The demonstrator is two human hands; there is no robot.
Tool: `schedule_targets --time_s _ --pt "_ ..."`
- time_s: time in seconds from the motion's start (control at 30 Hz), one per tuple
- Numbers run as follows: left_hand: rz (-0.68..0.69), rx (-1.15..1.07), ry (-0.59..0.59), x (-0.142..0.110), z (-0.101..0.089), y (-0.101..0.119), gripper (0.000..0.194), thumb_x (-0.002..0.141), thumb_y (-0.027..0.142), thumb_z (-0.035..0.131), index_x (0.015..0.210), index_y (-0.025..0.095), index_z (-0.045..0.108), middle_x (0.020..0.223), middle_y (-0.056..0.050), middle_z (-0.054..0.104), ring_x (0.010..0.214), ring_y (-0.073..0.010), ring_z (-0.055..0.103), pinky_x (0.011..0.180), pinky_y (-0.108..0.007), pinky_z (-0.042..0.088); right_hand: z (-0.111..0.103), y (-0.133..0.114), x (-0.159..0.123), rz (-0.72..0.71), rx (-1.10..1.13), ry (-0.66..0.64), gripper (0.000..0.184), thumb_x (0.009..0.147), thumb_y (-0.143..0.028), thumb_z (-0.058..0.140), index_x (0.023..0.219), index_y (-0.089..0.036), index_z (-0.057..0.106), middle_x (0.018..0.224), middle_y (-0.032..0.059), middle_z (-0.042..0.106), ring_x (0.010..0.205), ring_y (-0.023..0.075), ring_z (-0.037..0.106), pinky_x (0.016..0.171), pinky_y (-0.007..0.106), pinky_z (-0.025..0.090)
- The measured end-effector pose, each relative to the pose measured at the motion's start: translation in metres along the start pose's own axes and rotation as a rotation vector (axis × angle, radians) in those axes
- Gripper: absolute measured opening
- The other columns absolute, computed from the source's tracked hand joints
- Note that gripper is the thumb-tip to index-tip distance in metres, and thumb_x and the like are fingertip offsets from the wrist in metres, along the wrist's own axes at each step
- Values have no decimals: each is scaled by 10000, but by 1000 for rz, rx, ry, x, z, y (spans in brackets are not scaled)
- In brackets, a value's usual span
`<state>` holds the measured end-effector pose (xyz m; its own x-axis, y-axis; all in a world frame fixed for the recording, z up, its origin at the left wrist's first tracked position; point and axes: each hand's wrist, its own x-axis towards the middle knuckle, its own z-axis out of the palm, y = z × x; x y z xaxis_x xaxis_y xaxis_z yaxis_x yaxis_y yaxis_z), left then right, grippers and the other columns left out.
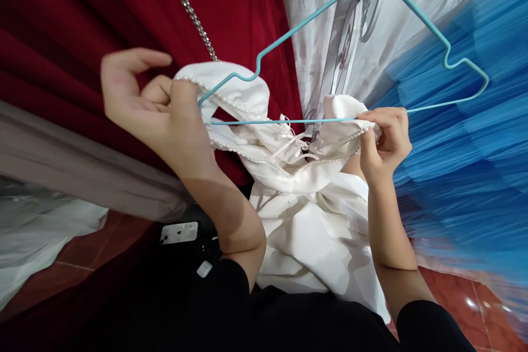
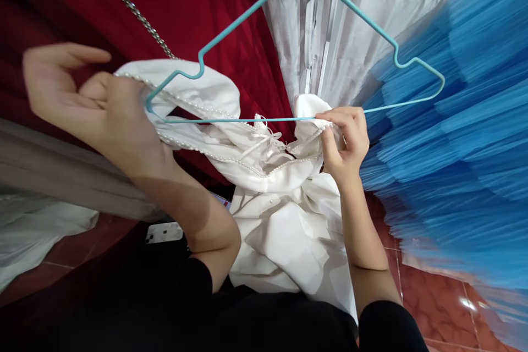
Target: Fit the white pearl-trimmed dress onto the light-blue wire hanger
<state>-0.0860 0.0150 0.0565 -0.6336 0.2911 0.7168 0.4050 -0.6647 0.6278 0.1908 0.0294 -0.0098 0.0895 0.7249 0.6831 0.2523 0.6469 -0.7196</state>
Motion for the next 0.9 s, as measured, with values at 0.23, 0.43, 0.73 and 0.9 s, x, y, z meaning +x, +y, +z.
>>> schedule_targets --time_s 0.23,0.43,0.73,0.9 --pt "73 101 -34 4 6 30 208 742 -35 447 830 58 611 803 8 580 643 -47 429 691 -250 344 2 -6 -4 13 -13 -8 152 920 -400 644 1014 -371 759 1021 67 656 1057 271 586 1059 553 479" --pt "22 153 -100 4 10 32 190 770 13 450 837 59 622 795 24 560 653 -36 453 787 -268 425 0 -1 -3 66 -16 11 129 877 -393 696 967 -331 764 1014 79 652 1090 297 591 1047 558 495" --pt "-30 108 -336 0 40 38 207 793 -101 534 863 50 657 679 30 522 553 -41 415 584 -183 352 0 -6 -4 24 -29 4 146 908 -333 661 1006 -328 769 1019 66 624 1053 257 600 1075 543 486" --pt "-226 50 -496 -14 45 28 221 804 19 785 967 119 674 698 42 486 573 -55 407 501 -208 317 3 -7 -5 2 -33 7 191 909 -362 637 1044 -353 772 1009 47 591 1088 256 611 1097 564 491"
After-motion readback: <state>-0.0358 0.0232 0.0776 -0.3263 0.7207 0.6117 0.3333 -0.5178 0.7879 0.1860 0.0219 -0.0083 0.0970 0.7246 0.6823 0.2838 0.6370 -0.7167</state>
